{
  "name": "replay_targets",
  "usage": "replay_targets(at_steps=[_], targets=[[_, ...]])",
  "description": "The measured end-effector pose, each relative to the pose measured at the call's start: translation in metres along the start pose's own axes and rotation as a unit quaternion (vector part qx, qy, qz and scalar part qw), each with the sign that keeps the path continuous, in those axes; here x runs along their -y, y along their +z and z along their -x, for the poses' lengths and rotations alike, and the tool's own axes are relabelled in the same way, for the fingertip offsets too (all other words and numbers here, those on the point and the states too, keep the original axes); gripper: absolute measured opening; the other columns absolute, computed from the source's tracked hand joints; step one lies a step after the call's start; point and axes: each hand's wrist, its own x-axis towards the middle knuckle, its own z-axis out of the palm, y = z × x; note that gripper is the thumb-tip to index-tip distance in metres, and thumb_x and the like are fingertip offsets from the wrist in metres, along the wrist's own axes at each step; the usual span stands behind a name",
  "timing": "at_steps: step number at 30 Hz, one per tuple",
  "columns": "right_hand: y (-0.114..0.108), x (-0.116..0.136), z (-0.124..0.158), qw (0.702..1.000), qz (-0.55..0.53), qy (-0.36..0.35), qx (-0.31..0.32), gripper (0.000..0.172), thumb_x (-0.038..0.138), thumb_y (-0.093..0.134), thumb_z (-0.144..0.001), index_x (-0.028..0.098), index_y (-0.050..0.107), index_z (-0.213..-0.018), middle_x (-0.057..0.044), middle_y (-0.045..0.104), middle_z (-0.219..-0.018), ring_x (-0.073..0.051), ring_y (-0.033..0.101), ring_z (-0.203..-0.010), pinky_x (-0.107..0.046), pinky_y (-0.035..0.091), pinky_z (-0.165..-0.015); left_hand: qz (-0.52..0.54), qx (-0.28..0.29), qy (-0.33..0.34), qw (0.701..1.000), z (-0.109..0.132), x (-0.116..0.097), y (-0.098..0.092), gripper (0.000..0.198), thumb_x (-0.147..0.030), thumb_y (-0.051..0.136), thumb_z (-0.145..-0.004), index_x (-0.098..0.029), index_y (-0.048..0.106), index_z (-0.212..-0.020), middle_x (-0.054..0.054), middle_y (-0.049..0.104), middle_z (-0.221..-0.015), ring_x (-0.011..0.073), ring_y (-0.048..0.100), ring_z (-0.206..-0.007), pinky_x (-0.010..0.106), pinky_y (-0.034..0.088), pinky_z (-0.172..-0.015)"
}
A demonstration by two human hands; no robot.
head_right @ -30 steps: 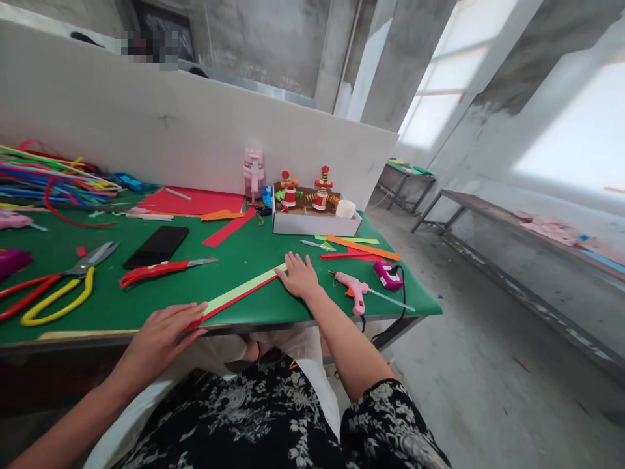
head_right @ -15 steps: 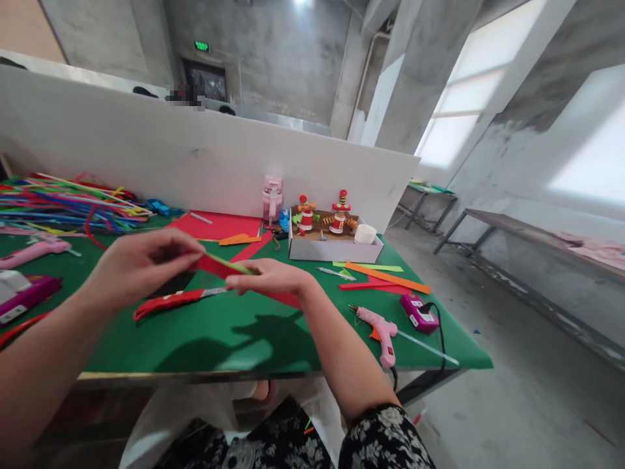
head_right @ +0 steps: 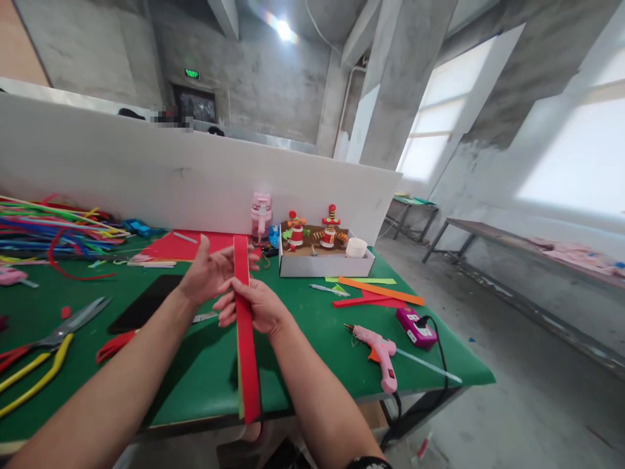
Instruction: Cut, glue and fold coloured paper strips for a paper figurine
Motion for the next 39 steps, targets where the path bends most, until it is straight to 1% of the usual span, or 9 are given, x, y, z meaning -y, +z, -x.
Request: replay_targets(at_steps=[3, 7, 12, 16, 23, 29, 31, 34, 39], targets=[[-0.014, -0.02, -0.011, 0.999, 0.017, 0.018, -0.037, 0.029, 0.038, 0.052, -0.1, 0.014, 0.06, -0.086, -0.002, 0.07, -0.064, -0.012, 0.066, -0.051, -0.022, 0.057, -0.052, -0.103, 0.02, -0.094, 0.99, 0.006, 0.022, -0.005, 0.06, -0.07, 0.066, -0.073, -0.016, 0.068, -0.098, 0.011, 0.078, -0.091, 0.0138, 0.063, -0.051, 0.024, 0.046, -0.043], [-0.03, -0.028, -0.015, 0.996, 0.037, 0.05, -0.064, 0.025, 0.032, 0.051, -0.101, 0.013, 0.06, -0.088, -0.003, 0.07, -0.063, -0.013, 0.067, -0.052, -0.025, 0.059, -0.058, -0.143, 0.002, -0.127, 0.982, 0.006, 0.035, -0.009, 0.039, -0.045, 0.081, -0.071, -0.014, 0.069, -0.092, 0.005, 0.076, -0.074, 0.0047, 0.043, -0.032, 0.019, 0.025, -0.031], [-0.031, -0.029, -0.001, 0.993, 0.016, 0.115, 0.023, 0.03, 0.038, 0.05, -0.101, 0.012, 0.059, -0.09, -0.009, 0.074, -0.073, -0.018, 0.073, -0.065, -0.031, 0.06, -0.064, -0.126, -0.025, -0.088, 0.988, 0.002, 0.033, -0.011, 0.042, -0.055, 0.073, -0.077, -0.013, 0.07, -0.085, 0.01, 0.077, -0.085, 0.0165, 0.069, -0.068, 0.026, 0.053, -0.061], [-0.022, -0.037, 0.004, 0.991, -0.002, 0.113, 0.07, 0.034, 0.041, 0.05, -0.101, 0.011, 0.06, -0.089, -0.011, 0.075, -0.078, -0.019, 0.074, -0.068, -0.031, 0.059, -0.066, -0.115, -0.019, -0.079, 0.99, 0.006, 0.028, -0.01, 0.047, -0.06, 0.072, -0.074, -0.014, 0.07, -0.084, 0.011, 0.078, -0.086, 0.0249, 0.073, -0.084, 0.037, 0.055, -0.08], [-0.022, -0.038, 0.016, 0.988, 0.016, 0.13, 0.077, 0.041, 0.051, 0.064, -0.091, 0.01, 0.061, -0.086, -0.011, 0.075, -0.078, -0.019, 0.074, -0.066, -0.031, 0.058, -0.067, -0.095, -0.021, -0.08, 0.992, 0.007, 0.024, -0.018, 0.044, -0.056, 0.073, -0.077, -0.013, 0.069, -0.086, 0.013, 0.078, -0.078, 0.0274, 0.074, -0.077, 0.041, 0.056, -0.08], [-0.026, -0.037, 0.021, 0.994, 0.036, 0.097, 0.042, 0.042, 0.053, 0.067, -0.088, 0.012, 0.061, -0.084, -0.009, 0.076, -0.078, -0.018, 0.073, -0.066, -0.027, 0.056, -0.064, -0.103, -0.058, -0.035, 0.992, -0.002, 0.011, -0.034, 0.067, -0.074, 0.035, -0.089, -0.018, 0.066, -0.11, 0.012, 0.078, -0.099, 0.0226, 0.072, -0.092, 0.034, 0.054, -0.083], [-0.027, -0.036, 0.019, 0.996, 0.035, 0.084, 0.02, 0.039, 0.05, 0.063, -0.091, 0.012, 0.061, -0.085, -0.009, 0.076, -0.078, -0.018, 0.073, -0.065, -0.027, 0.056, -0.063, -0.131, -0.034, -0.065, 0.989, 0.0, 0.014, -0.032, 0.064, -0.073, 0.049, -0.084, -0.016, 0.07, -0.104, 0.012, 0.078, -0.095, 0.0234, 0.071, -0.091, 0.032, 0.054, -0.078], [-0.028, -0.035, 0.017, 0.995, 0.037, 0.095, -0.005, 0.035, 0.045, 0.058, -0.096, 0.011, 0.061, -0.086, -0.01, 0.075, -0.075, -0.018, 0.072, -0.064, -0.03, 0.056, -0.066, -0.185, 0.022, -0.122, 0.975, 0.006, 0.023, -0.023, 0.047, -0.053, 0.082, -0.067, -0.012, 0.076, -0.091, 0.011, 0.077, -0.078, 0.0213, 0.069, -0.074, 0.029, 0.052, -0.068], [-0.028, -0.037, 0.012, 0.991, 0.064, 0.075, -0.087, 0.031, 0.041, 0.059, -0.095, 0.011, 0.063, -0.087, -0.011, 0.076, -0.076, -0.016, 0.07, -0.059, -0.029, 0.055, -0.064, -0.234, 0.051, -0.151, 0.959, 0.011, 0.034, -0.011, 0.035, -0.043, 0.085, -0.063, -0.012, 0.078, -0.078, 0.004, 0.067, -0.054, 0.012, 0.05, -0.043, 0.025, 0.035, -0.044]])
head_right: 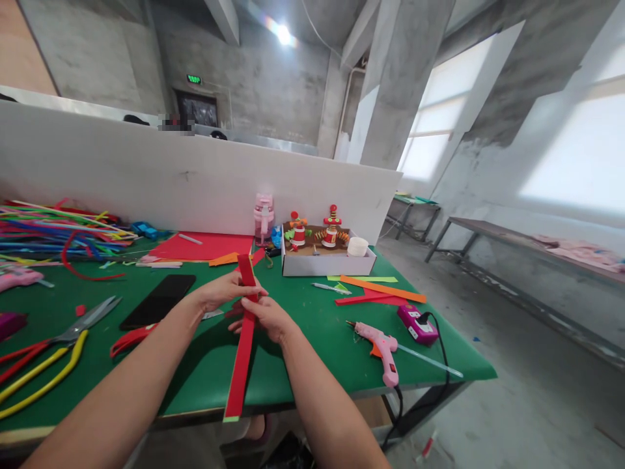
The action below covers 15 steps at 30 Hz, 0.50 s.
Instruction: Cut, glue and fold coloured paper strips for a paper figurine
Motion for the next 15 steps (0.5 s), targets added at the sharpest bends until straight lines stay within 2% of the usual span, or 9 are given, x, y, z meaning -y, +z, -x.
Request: replay_targets(at_steps=[3, 6, 11, 13, 15], targets=[[0.002, -0.001, -0.001, 1.0, 0.012, -0.006, -0.024, 0.041, 0.047, 0.054, -0.097, 0.011, 0.063, -0.08, -0.011, 0.075, -0.073, -0.015, 0.069, -0.058, -0.027, 0.054, -0.062, 0.0, -0.026, 0.01, 1.0, -0.002, -0.002, -0.004, 0.033, -0.046, 0.084, -0.063, -0.015, 0.078, -0.074, 0.003, 0.068, -0.058, 0.0128, 0.054, -0.05, 0.024, 0.039, -0.048], [0.002, 0.001, 0.003, 0.999, 0.016, 0.024, 0.03, 0.045, 0.051, 0.056, -0.095, 0.01, 0.064, -0.079, -0.012, 0.075, -0.073, -0.017, 0.071, -0.061, -0.027, 0.054, -0.063, 0.01, -0.067, 0.026, 0.997, -0.002, -0.005, -0.015, 0.036, -0.051, 0.082, -0.065, -0.016, 0.078, -0.072, 0.003, 0.067, -0.061, 0.0118, 0.053, -0.055, 0.023, 0.041, -0.052], [0.002, 0.003, 0.008, 0.993, 0.031, 0.058, 0.097, 0.05, 0.058, 0.059, -0.091, 0.009, 0.064, -0.081, -0.014, 0.076, -0.075, -0.017, 0.072, -0.063, -0.029, 0.055, -0.067, 0.026, -0.112, 0.031, 0.993, 0.003, -0.009, -0.03, 0.039, -0.055, 0.076, -0.071, -0.016, 0.077, -0.07, -0.005, 0.038, -0.038, 0.0089, 0.033, -0.041, 0.023, 0.026, -0.04], [0.002, 0.004, 0.008, 0.992, 0.031, 0.061, 0.103, 0.051, 0.059, 0.06, -0.09, 0.009, 0.064, -0.081, -0.015, 0.076, -0.076, -0.018, 0.072, -0.063, -0.03, 0.055, -0.068, 0.034, -0.123, 0.032, 0.991, 0.004, -0.009, -0.029, 0.04, -0.055, 0.076, -0.071, -0.015, 0.077, -0.069, -0.007, 0.032, -0.036, 0.0083, 0.029, -0.039, 0.024, 0.026, -0.04], [0.0, 0.005, 0.008, 0.992, 0.028, 0.059, 0.106, 0.052, 0.06, 0.061, -0.089, 0.009, 0.064, -0.08, -0.015, 0.076, -0.075, -0.018, 0.073, -0.064, -0.03, 0.055, -0.069, 0.044, -0.135, 0.036, 0.989, 0.002, -0.008, -0.026, 0.042, -0.056, 0.077, -0.071, -0.014, 0.076, -0.068, -0.007, 0.031, -0.036, 0.0076, 0.028, -0.039, 0.024, 0.029, -0.042]])
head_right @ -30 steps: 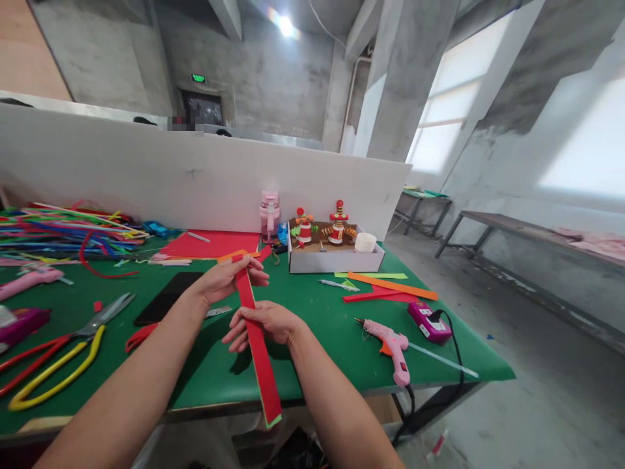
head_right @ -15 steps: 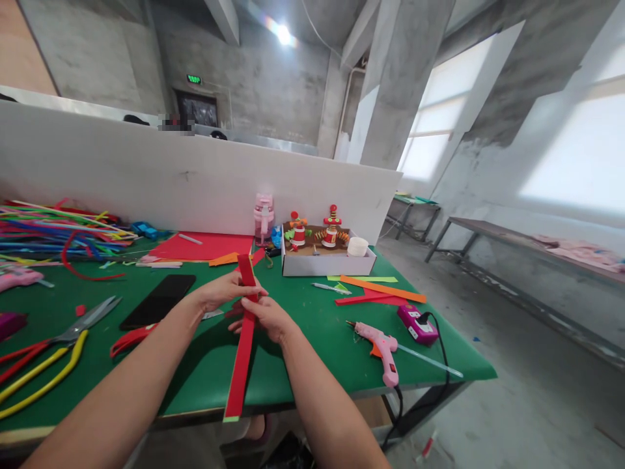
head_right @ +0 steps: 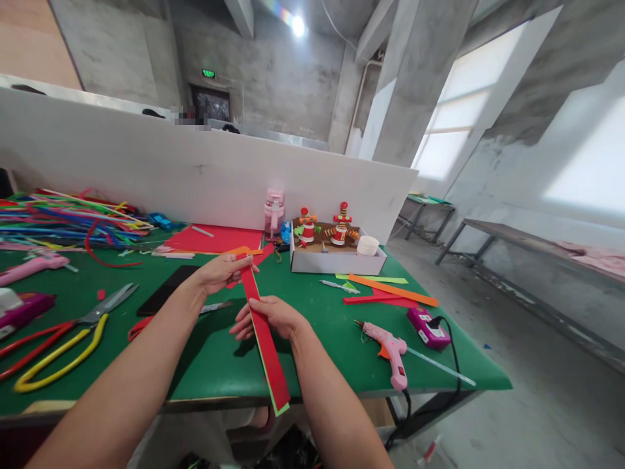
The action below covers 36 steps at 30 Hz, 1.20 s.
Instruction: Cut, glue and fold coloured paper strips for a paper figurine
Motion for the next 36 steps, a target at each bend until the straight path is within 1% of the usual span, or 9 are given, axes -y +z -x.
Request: replay_targets(at_steps=[6, 9, 14, 20, 24, 27, 31, 33, 36], targets=[[-0.006, 0.002, 0.002, 1.0, 0.014, 0.004, 0.017, 0.052, 0.06, 0.063, -0.087, 0.009, 0.065, -0.08, -0.015, 0.076, -0.075, -0.02, 0.073, -0.067, -0.031, 0.055, -0.071, 0.043, -0.087, 0.024, 0.995, -0.009, 0.0, -0.014, 0.052, -0.065, 0.073, -0.07, -0.014, 0.071, -0.073, -0.009, 0.036, -0.04, 0.0054, 0.03, -0.04, 0.021, 0.031, -0.044], [-0.005, 0.0, 0.0, 1.0, 0.002, -0.016, -0.001, 0.05, 0.058, 0.063, -0.088, 0.008, 0.067, -0.085, -0.014, 0.076, -0.077, -0.018, 0.073, -0.067, -0.031, 0.055, -0.072, 0.051, -0.106, 0.029, 0.993, -0.006, -0.005, -0.025, 0.052, -0.067, 0.068, -0.072, -0.016, 0.068, -0.078, -0.007, 0.048, -0.047, 0.0049, 0.038, -0.042, 0.018, 0.032, -0.045], [0.003, 0.0, -0.001, 0.998, -0.021, -0.05, -0.035, 0.048, 0.056, 0.063, -0.089, 0.008, 0.067, -0.089, -0.012, 0.075, -0.076, -0.017, 0.071, -0.065, -0.031, 0.053, -0.072, 0.025, 0.0, -0.011, 1.0, 0.011, -0.014, -0.008, 0.039, -0.046, 0.087, -0.06, -0.015, 0.066, -0.07, -0.003, 0.058, -0.052, 0.0071, 0.044, -0.043, 0.02, 0.026, -0.041], [0.03, 0.016, 0.014, 0.992, -0.109, -0.061, -0.001, 0.068, 0.072, 0.034, -0.094, 0.013, 0.065, -0.102, -0.01, 0.074, -0.081, -0.02, 0.071, -0.072, -0.037, 0.054, -0.079, 0.065, 0.053, 0.031, 0.996, 0.043, -0.033, 0.019, 0.04, -0.044, 0.092, -0.05, -0.016, 0.069, -0.067, 0.0, 0.062, -0.069, 0.0097, 0.051, -0.061, 0.022, 0.041, -0.055], [0.053, 0.022, 0.02, 0.983, -0.135, -0.126, -0.017, 0.043, 0.057, 0.074, -0.079, 0.016, 0.063, -0.088, 0.0, 0.067, -0.067, -0.013, 0.062, -0.058, -0.029, 0.053, -0.066, 0.08, 0.075, 0.031, 0.994, 0.065, -0.04, 0.024, 0.045, -0.048, 0.093, -0.045, -0.016, 0.066, -0.064, 0.002, 0.063, -0.082, 0.011, 0.053, -0.065, 0.024, 0.043, -0.059], [0.07, 0.023, 0.025, 0.972, -0.112, -0.173, -0.111, 0.047, 0.052, 0.088, -0.059, 0.018, 0.061, -0.077, 0.003, 0.062, -0.061, -0.011, 0.054, -0.053, -0.026, 0.049, -0.06, 0.073, 0.058, 0.028, 0.995, 0.081, -0.038, 0.028, 0.045, -0.053, 0.086, -0.059, -0.019, 0.069, -0.084, 0.003, 0.065, -0.088, 0.0127, 0.055, -0.069, 0.024, 0.043, -0.06], [0.085, 0.02, 0.036, 0.904, -0.041, -0.266, -0.332, 0.041, 0.05, 0.084, -0.062, 0.019, 0.056, -0.062, 0.005, 0.053, -0.057, -0.009, 0.043, -0.054, -0.023, 0.039, -0.056, -0.021, -0.037, 0.054, 0.998, 0.106, -0.026, 0.037, 0.047, -0.066, 0.067, -0.074, -0.021, 0.065, -0.089, 0.003, 0.066, -0.085, 0.0187, 0.059, -0.08, 0.029, 0.048, -0.072], [0.09, 0.015, 0.039, 0.882, -0.015, -0.29, -0.372, 0.039, 0.047, 0.082, -0.063, 0.019, 0.056, -0.059, 0.005, 0.052, -0.058, -0.01, 0.041, -0.057, -0.023, 0.038, -0.057, -0.076, -0.046, 0.05, 0.995, 0.119, -0.017, 0.045, 0.046, -0.066, 0.069, -0.07, -0.022, 0.064, -0.083, 0.002, 0.065, -0.08, 0.0203, 0.058, -0.079, 0.031, 0.048, -0.073], [0.093, 0.007, 0.041, 0.879, -0.007, -0.288, -0.38, 0.037, 0.047, 0.08, -0.064, 0.019, 0.057, -0.058, 0.005, 0.05, -0.057, -0.01, 0.04, -0.057, -0.024, 0.037, -0.058, -0.1, -0.029, 0.025, 0.994, 0.133, -0.002, 0.059, 0.045, -0.066, 0.068, -0.067, -0.022, 0.06, -0.073, 0.0, 0.061, -0.072, 0.0194, 0.054, -0.071, 0.03, 0.045, -0.067]])
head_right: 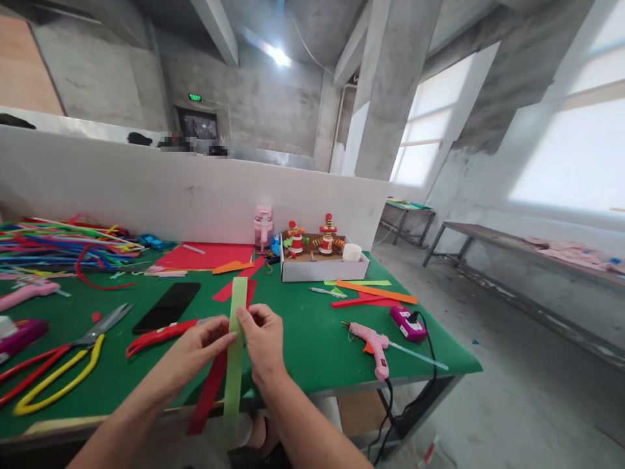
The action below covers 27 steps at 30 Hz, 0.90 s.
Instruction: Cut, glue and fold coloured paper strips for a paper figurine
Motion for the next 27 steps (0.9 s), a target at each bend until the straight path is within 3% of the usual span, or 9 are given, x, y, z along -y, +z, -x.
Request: replay_targets(at_steps=[4, 9, 12, 16, 22, 27], targets=[[-0.004, -0.002, 0.002, 0.999, -0.016, 0.03, 0.016, 0.035, 0.05, 0.079, -0.065, 0.019, 0.063, -0.067, 0.004, 0.055, -0.062, -0.011, 0.044, -0.059, -0.025, 0.039, -0.059, -0.003, -0.003, -0.018, 1.0, 0.012, 0.008, 0.009, 0.046, -0.067, 0.065, -0.068, -0.022, 0.057, -0.067, -0.002, 0.054, -0.063, 0.0168, 0.046, -0.063, 0.027, 0.039, -0.059], [-0.009, 0.007, -0.003, 1.0, 0.013, 0.003, 0.008, 0.034, 0.05, 0.079, -0.065, 0.018, 0.068, -0.069, 0.003, 0.056, -0.062, -0.011, 0.043, -0.059, -0.025, 0.039, -0.059, -0.08, -0.013, -0.008, 0.997, 0.021, 0.009, 0.005, 0.044, -0.061, 0.063, -0.073, -0.022, 0.05, -0.059, -0.003, 0.044, -0.058, 0.0155, 0.04, -0.06, 0.026, 0.034, -0.055], [-0.009, 0.008, -0.003, 0.999, 0.028, 0.014, 0.006, 0.034, 0.049, 0.08, -0.063, 0.018, 0.065, -0.064, 0.003, 0.053, -0.059, -0.011, 0.04, -0.058, -0.025, 0.036, -0.056, -0.108, -0.018, 0.001, 0.994, 0.024, 0.01, 0.006, 0.039, -0.058, 0.061, -0.075, -0.022, 0.053, -0.063, -0.002, 0.05, -0.061, 0.0172, 0.045, -0.063, 0.027, 0.037, -0.059], [-0.008, 0.006, -0.001, 0.999, 0.028, 0.022, 0.0, 0.034, 0.049, 0.077, -0.063, 0.019, 0.062, -0.059, 0.004, 0.048, -0.055, -0.011, 0.037, -0.057, -0.026, 0.034, -0.056, -0.117, -0.049, -0.009, 0.992, 0.023, 0.016, 0.011, 0.032, -0.052, 0.07, -0.068, -0.023, 0.059, -0.074, -0.001, 0.061, -0.073, 0.02, 0.052, -0.07, 0.029, 0.042, -0.065], [-0.007, 0.01, 0.0, 0.999, 0.04, 0.011, 0.006, 0.033, 0.048, 0.076, -0.063, 0.018, 0.063, -0.058, 0.004, 0.049, -0.054, -0.011, 0.038, -0.057, -0.025, 0.033, -0.055, -0.132, -0.026, -0.03, 0.99, 0.023, 0.016, 0.011, 0.042, -0.061, 0.058, -0.073, -0.02, 0.065, -0.072, 0.0, 0.059, -0.068, 0.0198, 0.05, -0.069, 0.029, 0.041, -0.065], [-0.009, 0.012, -0.003, 0.999, 0.045, 0.003, 0.003, 0.032, 0.047, 0.073, -0.064, 0.016, 0.064, -0.058, 0.004, 0.049, -0.053, -0.01, 0.038, -0.057, -0.024, 0.031, -0.054, -0.125, -0.016, -0.023, 0.992, 0.023, 0.008, 0.007, 0.049, -0.067, 0.048, -0.081, -0.02, 0.058, -0.068, -0.002, 0.053, -0.063, 0.0169, 0.048, -0.063, 0.028, 0.04, -0.059]])
